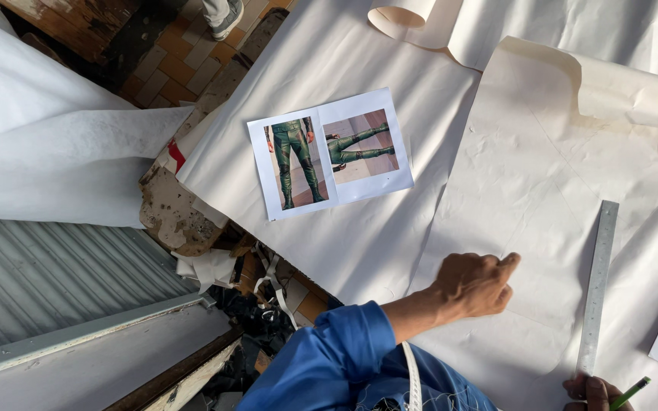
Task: The person uses a flexible curve ruler and a pencil to draw curved lines on a large sheet of white paper, referencing a printed photo of green pants. They then use a straight metal ruler to draw straight lines and make adjustments to the pattern layout.
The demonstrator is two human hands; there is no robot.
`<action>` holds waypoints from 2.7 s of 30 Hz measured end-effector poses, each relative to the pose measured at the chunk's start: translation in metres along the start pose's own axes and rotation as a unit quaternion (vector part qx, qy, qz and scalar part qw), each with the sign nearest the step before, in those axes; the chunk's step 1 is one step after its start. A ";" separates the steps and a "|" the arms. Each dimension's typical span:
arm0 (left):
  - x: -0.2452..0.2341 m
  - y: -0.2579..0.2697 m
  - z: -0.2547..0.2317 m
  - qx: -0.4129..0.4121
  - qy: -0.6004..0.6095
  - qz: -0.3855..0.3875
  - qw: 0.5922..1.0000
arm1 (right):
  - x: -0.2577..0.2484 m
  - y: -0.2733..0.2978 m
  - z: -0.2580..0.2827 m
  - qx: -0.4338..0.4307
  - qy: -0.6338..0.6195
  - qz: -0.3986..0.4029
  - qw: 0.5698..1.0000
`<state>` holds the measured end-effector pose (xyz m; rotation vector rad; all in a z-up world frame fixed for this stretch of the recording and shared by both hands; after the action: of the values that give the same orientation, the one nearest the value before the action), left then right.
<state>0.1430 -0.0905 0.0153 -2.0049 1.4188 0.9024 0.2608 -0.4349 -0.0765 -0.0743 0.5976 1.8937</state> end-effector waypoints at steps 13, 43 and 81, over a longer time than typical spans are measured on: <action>-0.017 0.035 0.014 -0.026 0.046 -0.030 0.998 | 0.004 0.052 0.031 0.020 0.023 -0.104 0.994; -0.114 0.059 0.070 0.013 0.113 -0.271 0.956 | 0.076 0.026 0.216 -0.401 0.340 -0.148 0.837; -0.086 0.048 0.076 0.045 0.036 -0.314 0.948 | 0.085 0.032 0.191 -0.474 0.408 -0.218 0.749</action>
<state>0.0613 0.0022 0.0304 -2.2269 0.7414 0.4741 0.2412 -0.2879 0.0744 -1.6283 0.0643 1.4399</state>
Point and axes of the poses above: each hand's wrist, its own y-axis away from the middle knuckle, its own x-axis out of the palm, z = x × y, the point moved 7 cm from there along -y, towards the middle knuckle, and after that the axes turned 3 degrees about -x, right-handed, at the moved point
